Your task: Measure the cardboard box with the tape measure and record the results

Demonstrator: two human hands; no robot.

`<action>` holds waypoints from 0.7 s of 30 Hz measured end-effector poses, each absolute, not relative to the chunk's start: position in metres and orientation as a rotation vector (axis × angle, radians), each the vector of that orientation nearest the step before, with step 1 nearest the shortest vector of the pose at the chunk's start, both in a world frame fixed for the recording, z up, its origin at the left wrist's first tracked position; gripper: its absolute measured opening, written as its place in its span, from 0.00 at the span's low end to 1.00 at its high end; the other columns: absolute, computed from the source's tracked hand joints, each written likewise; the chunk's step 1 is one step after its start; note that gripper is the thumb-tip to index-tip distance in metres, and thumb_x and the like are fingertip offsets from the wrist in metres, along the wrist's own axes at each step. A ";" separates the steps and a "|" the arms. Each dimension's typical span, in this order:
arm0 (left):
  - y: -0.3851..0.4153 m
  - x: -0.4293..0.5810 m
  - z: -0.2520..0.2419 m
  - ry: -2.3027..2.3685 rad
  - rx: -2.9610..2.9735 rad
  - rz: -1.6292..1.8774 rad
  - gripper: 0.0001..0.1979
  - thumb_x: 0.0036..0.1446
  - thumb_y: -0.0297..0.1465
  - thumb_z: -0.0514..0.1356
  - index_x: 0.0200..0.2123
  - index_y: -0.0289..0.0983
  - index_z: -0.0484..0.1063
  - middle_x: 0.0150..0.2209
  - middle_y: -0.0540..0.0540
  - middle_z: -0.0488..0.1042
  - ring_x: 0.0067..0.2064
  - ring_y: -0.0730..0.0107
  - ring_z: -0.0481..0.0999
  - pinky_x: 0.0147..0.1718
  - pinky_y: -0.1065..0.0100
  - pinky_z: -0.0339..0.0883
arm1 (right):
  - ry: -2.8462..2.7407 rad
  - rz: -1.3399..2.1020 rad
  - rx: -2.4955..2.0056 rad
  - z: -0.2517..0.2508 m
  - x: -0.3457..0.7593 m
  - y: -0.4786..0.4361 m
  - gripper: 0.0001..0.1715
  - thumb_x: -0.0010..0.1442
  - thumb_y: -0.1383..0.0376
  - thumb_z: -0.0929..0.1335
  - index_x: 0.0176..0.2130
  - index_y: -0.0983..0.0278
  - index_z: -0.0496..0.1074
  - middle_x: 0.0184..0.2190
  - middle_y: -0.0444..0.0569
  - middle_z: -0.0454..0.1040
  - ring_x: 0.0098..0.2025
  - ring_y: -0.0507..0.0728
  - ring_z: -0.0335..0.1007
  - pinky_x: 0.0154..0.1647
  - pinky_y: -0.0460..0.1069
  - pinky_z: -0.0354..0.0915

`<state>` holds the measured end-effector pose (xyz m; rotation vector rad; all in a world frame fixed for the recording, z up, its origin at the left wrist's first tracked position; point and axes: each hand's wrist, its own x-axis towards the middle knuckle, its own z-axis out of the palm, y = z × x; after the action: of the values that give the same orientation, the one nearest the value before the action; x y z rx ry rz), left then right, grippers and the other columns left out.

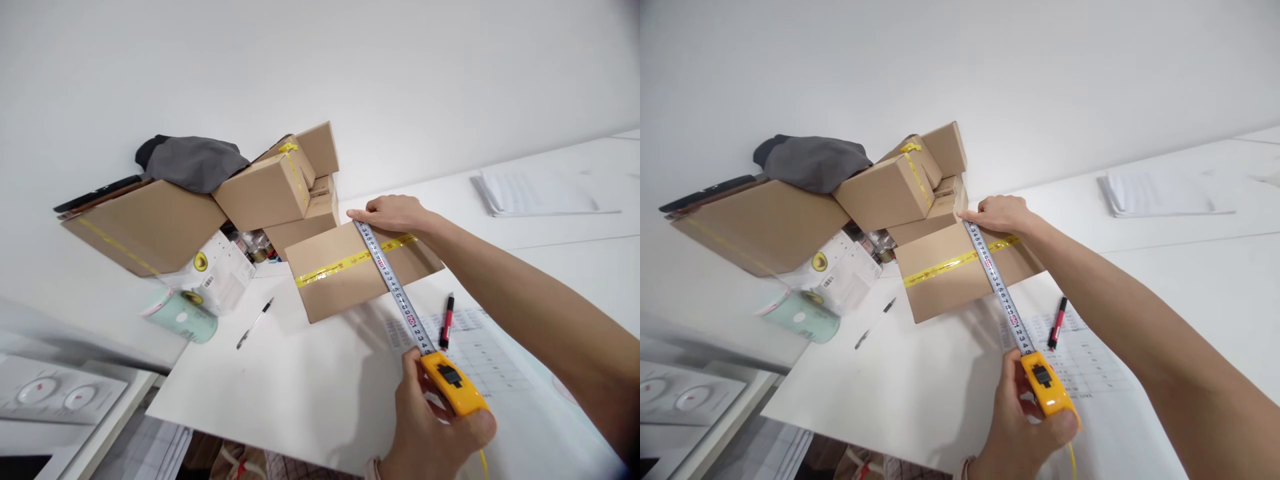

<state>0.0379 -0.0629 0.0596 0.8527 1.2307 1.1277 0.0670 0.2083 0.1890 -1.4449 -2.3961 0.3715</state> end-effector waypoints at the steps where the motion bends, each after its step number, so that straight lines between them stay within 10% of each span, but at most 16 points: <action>1: -0.064 0.038 0.060 1.235 0.858 1.118 0.31 0.38 0.27 0.71 0.48 0.37 0.67 0.45 0.44 0.76 0.44 0.62 0.73 0.37 0.68 0.66 | -2.391 0.368 -1.442 0.188 0.067 0.208 0.47 0.57 0.27 0.53 0.32 0.61 0.74 0.41 0.59 0.79 0.44 0.68 0.74 0.45 0.61 0.62; 21: -0.164 0.005 0.017 1.350 0.780 0.930 0.49 0.31 0.22 0.72 0.60 0.48 0.63 0.56 0.44 0.72 0.47 0.56 0.77 0.41 0.63 0.76 | -2.080 -0.099 -1.387 0.136 0.100 0.107 0.40 0.68 0.39 0.53 0.38 0.64 0.76 0.41 0.57 0.78 0.48 0.66 0.67 0.31 0.51 0.58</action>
<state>0.0046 -0.1639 0.0173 0.7800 1.3502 0.9303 0.0996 0.1075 0.1358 -1.3873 -2.0799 -0.0988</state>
